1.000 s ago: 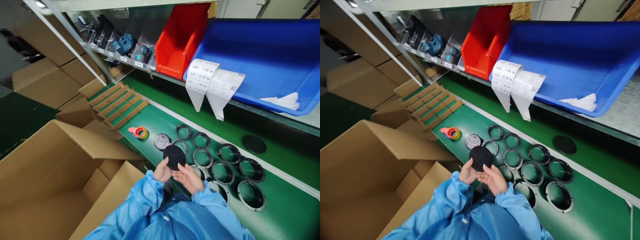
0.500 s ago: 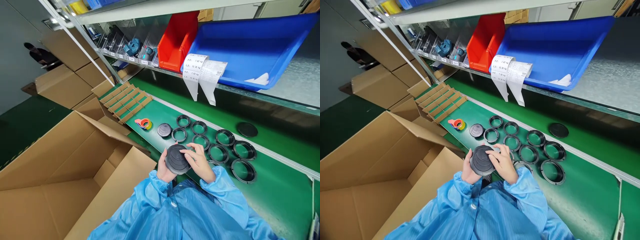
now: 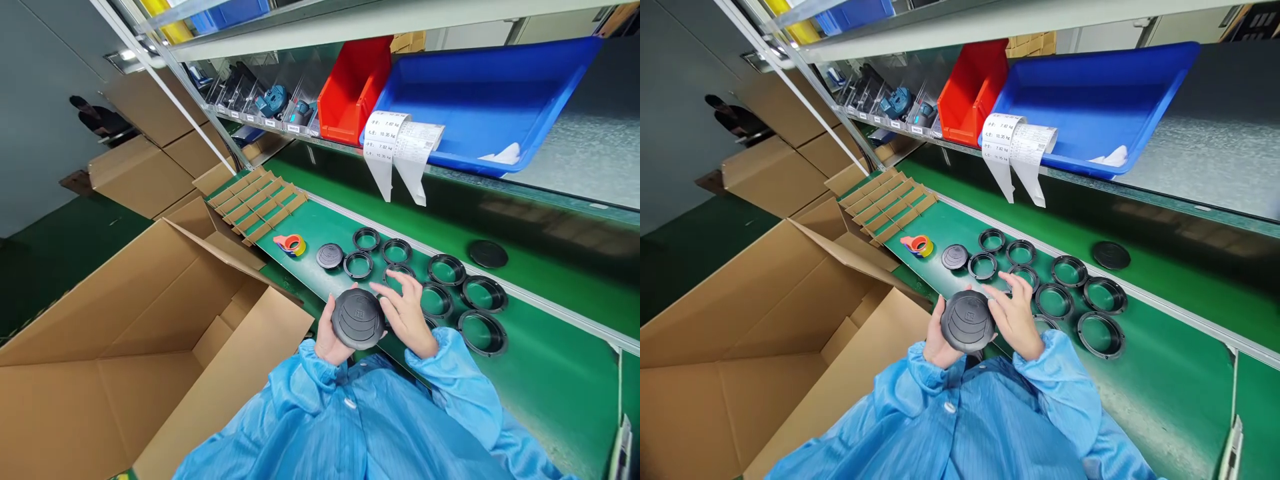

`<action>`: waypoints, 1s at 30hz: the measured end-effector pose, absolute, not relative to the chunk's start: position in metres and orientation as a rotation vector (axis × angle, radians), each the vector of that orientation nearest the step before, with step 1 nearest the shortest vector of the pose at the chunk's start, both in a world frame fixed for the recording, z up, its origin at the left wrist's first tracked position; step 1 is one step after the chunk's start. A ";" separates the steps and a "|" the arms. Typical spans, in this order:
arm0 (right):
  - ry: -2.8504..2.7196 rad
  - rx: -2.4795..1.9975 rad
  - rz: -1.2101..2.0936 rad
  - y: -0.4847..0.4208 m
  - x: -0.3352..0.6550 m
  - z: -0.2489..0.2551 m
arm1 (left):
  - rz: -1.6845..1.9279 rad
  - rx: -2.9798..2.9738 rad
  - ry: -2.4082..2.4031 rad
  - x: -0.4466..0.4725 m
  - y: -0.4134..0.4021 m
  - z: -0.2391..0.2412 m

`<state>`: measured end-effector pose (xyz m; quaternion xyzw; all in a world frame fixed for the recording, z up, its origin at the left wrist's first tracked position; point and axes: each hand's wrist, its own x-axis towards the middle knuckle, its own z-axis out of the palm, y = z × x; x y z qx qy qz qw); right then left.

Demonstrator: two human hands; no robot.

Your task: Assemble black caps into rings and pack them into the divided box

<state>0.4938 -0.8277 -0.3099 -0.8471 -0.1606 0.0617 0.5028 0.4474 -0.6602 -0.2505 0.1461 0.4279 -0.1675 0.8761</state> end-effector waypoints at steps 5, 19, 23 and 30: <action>-0.441 -1.884 0.324 -0.826 0.483 -0.311 | -0.260 0.313 0.927 0.455 -0.661 -0.248; -0.211 -1.500 0.538 -0.803 0.512 -0.315 | -0.376 0.456 0.837 0.471 -0.644 -0.262; -0.184 -1.465 0.549 -0.798 0.523 -0.311 | -0.355 0.442 0.824 0.481 -0.635 -0.265; -0.062 -1.501 0.591 -0.779 0.527 -0.329 | -0.335 0.348 0.955 0.504 -0.624 -0.269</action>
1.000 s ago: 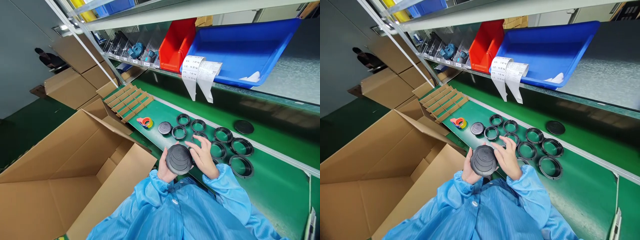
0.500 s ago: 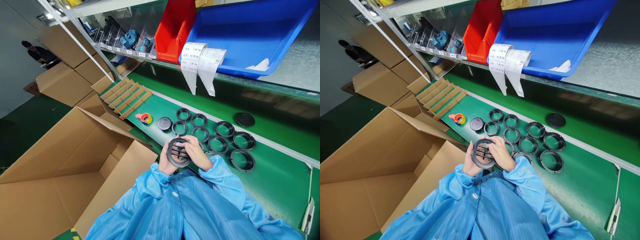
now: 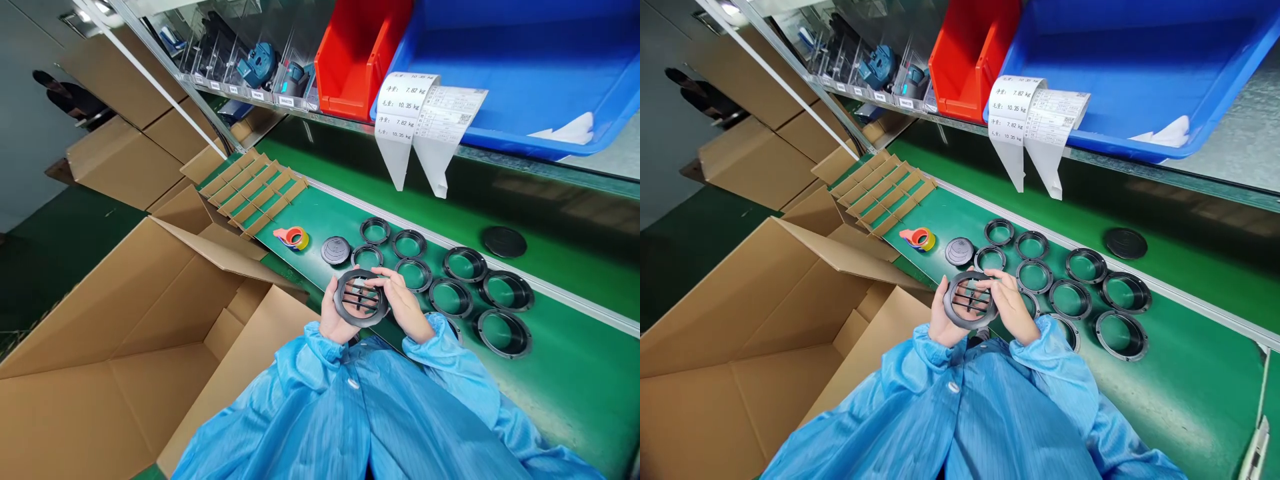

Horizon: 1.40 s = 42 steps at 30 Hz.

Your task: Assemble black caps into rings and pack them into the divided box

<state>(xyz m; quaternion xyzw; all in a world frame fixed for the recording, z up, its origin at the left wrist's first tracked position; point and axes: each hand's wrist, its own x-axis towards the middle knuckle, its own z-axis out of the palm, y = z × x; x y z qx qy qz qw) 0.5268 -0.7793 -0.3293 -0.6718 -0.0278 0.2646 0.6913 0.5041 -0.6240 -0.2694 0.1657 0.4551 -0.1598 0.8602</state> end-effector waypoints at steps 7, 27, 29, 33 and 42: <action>-0.020 -1.515 0.627 -0.765 0.534 -0.340 | -0.335 0.320 0.977 0.519 -0.609 -0.279; -0.567 -1.761 1.065 -0.728 0.504 -0.403 | -0.506 0.381 1.270 0.501 -0.587 -0.346; -0.505 -1.808 1.046 -0.717 0.521 -0.420 | -0.545 0.486 1.267 0.508 -0.582 -0.355; -0.240 -2.313 0.699 -0.694 0.560 -0.464 | -0.536 0.804 1.439 0.525 -0.557 -0.374; -0.506 -2.494 0.732 -0.673 0.555 -0.499 | -0.464 0.817 1.570 0.505 -0.498 -0.388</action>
